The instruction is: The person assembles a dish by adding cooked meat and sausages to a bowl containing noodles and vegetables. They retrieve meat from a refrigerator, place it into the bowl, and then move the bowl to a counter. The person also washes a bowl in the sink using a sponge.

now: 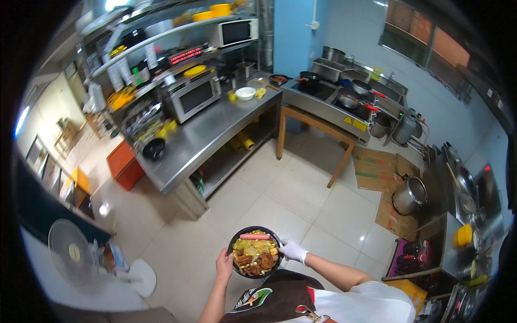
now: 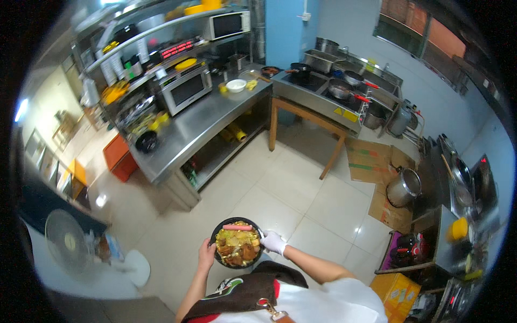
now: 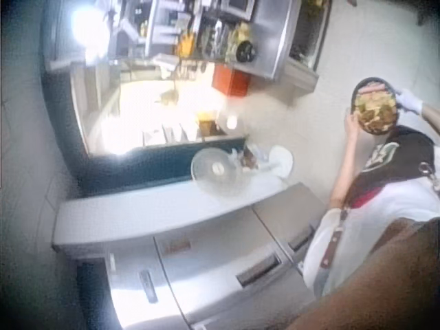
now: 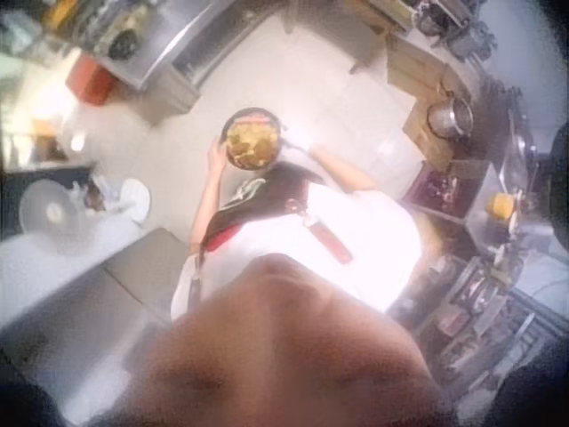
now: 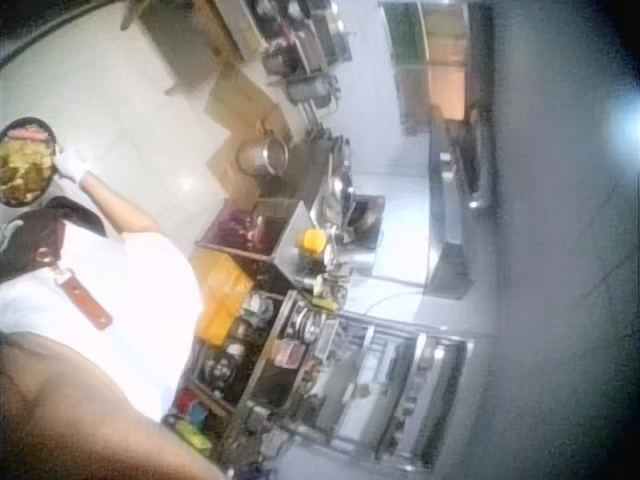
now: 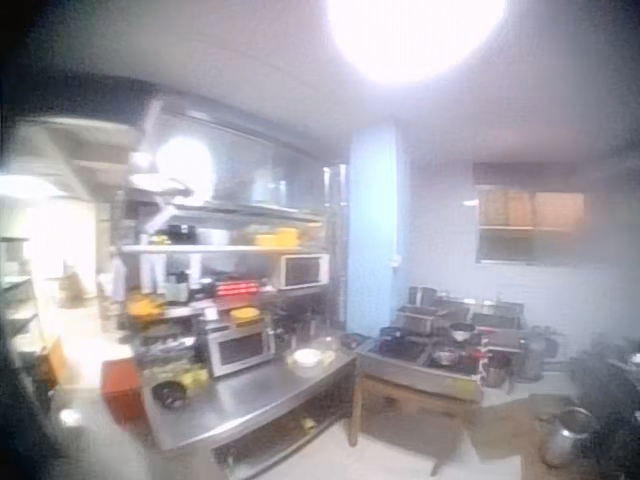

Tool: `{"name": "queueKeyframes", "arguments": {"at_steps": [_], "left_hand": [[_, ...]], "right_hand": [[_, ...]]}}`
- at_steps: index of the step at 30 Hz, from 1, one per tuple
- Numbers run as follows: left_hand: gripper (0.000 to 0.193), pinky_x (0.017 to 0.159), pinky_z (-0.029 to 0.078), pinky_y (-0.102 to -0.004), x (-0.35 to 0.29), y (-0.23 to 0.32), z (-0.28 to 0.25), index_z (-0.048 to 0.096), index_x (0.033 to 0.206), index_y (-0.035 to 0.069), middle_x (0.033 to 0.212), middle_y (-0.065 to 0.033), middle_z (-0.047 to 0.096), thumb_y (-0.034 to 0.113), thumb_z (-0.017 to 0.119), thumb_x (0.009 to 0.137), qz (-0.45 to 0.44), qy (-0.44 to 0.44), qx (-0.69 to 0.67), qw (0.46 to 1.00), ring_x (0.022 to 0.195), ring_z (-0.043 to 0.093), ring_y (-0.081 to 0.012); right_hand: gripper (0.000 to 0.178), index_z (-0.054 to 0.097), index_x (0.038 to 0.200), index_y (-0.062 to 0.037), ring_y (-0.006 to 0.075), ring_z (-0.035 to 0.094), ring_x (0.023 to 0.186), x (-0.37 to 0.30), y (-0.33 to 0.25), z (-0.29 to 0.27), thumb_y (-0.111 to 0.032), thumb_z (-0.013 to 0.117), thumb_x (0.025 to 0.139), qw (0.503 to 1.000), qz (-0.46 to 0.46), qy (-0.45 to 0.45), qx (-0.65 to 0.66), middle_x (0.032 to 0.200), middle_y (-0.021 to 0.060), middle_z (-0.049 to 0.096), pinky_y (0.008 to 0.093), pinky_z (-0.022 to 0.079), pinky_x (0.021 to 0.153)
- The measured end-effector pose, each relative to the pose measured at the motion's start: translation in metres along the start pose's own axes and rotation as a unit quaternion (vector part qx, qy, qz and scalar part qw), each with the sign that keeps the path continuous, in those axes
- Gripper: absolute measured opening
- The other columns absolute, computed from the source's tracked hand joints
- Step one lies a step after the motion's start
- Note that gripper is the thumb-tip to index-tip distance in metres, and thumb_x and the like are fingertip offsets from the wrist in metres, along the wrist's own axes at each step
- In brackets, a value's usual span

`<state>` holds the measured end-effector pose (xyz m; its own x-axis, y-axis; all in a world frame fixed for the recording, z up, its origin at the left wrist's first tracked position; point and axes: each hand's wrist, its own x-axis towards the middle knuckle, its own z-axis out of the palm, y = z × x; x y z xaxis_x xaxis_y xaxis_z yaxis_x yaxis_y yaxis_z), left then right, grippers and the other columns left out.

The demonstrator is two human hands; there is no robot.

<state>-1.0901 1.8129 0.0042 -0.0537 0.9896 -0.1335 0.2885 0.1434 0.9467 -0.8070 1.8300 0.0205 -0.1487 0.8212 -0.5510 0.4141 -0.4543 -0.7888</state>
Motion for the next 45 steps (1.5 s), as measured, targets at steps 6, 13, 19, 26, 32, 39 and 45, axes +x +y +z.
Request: {"name": "queueKeyframes", "arguments": {"at_steps": [6,13,19,26,32,39,45], "left_hand": [[0.024,0.079,0.047,-0.0283,0.199,-0.027,-0.039,0.052,0.109,-0.002,0.095,-0.0114,0.062,0.004,0.052,0.086,-0.001,0.054,0.034,0.998,0.089,0.059,-0.0143],[0.022,0.080,0.045,-0.0286,0.399,-0.054,-0.121,0.052,0.108,-0.002,0.095,-0.0081,0.061,0.003,0.051,0.087,0.001,0.110,-0.060,0.992,0.089,0.057,-0.0151],[0.032,0.081,0.046,-0.0320,0.555,-0.114,-0.172,0.052,0.115,-0.001,0.100,-0.0151,0.062,0.013,0.056,0.086,-0.032,0.161,0.009,0.986,0.092,0.060,-0.0241],[0.034,0.085,0.045,-0.0412,0.731,-0.118,-0.209,0.053,0.117,0.007,0.109,-0.0174,0.060,0.017,0.054,0.085,-0.088,0.114,0.130,0.981,0.099,0.057,-0.0355],[0.035,0.087,0.044,-0.0415,0.839,-0.122,-0.215,0.052,0.118,0.004,0.110,-0.0178,0.059,0.019,0.053,0.086,-0.082,0.101,0.164,0.978,0.101,0.056,-0.0353],[0.031,0.084,0.046,-0.0388,0.918,-0.123,-0.222,0.053,0.111,0.002,0.104,-0.0186,0.059,0.014,0.058,0.083,-0.048,0.133,0.043,0.989,0.095,0.058,-0.0335],[0.028,0.077,0.047,-0.0406,0.881,-0.083,-0.255,0.055,0.106,0.006,0.097,-0.0154,0.056,0.008,0.058,0.078,-0.047,0.181,0.177,0.966,0.087,0.056,-0.0338]], "right_hand": [[0.025,0.064,0.090,0.0014,0.0230,0.061,0.053,0.208,-0.103,-0.027,-0.016,0.053,0.075,0.988,-0.083,-0.005,-0.131,0.063,0.0149,0.061,0.0349,0.048,0.050],[0.020,0.060,0.085,0.0056,0.0141,0.051,0.044,0.430,-0.230,-0.011,-0.011,0.052,0.079,0.989,-0.039,-0.134,-0.057,0.065,0.0088,0.058,0.0283,0.043,0.042],[0.021,0.058,0.091,0.0060,0.0156,0.052,0.043,0.588,-0.302,0.018,-0.010,0.054,0.079,0.988,-0.053,-0.122,-0.078,0.062,0.0094,0.058,0.0294,0.043,0.042],[0.017,0.057,0.090,0.0057,0.0170,0.055,0.046,0.745,-0.334,0.036,-0.009,0.054,0.081,0.993,-0.042,-0.080,-0.074,0.063,0.0102,0.058,0.0313,0.044,0.043],[0.013,0.056,0.086,0.0056,0.0184,0.055,0.045,0.812,-0.394,0.026,-0.006,0.053,0.080,0.998,0.024,-0.030,-0.039,0.061,0.0113,0.058,0.0315,0.044,0.042],[0.009,0.054,0.083,0.0044,0.0187,0.055,0.040,0.889,-0.420,0.000,-0.004,0.051,0.081,1.000,0.020,-0.022,-0.007,0.059,0.0108,0.057,0.0319,0.042,0.039],[0.017,0.060,0.091,0.0046,0.0186,0.055,0.041,0.915,-0.441,-0.022,-0.007,0.053,0.081,0.999,-0.016,-0.018,-0.043,0.061,0.0119,0.060,0.0320,0.045,0.042]]}}
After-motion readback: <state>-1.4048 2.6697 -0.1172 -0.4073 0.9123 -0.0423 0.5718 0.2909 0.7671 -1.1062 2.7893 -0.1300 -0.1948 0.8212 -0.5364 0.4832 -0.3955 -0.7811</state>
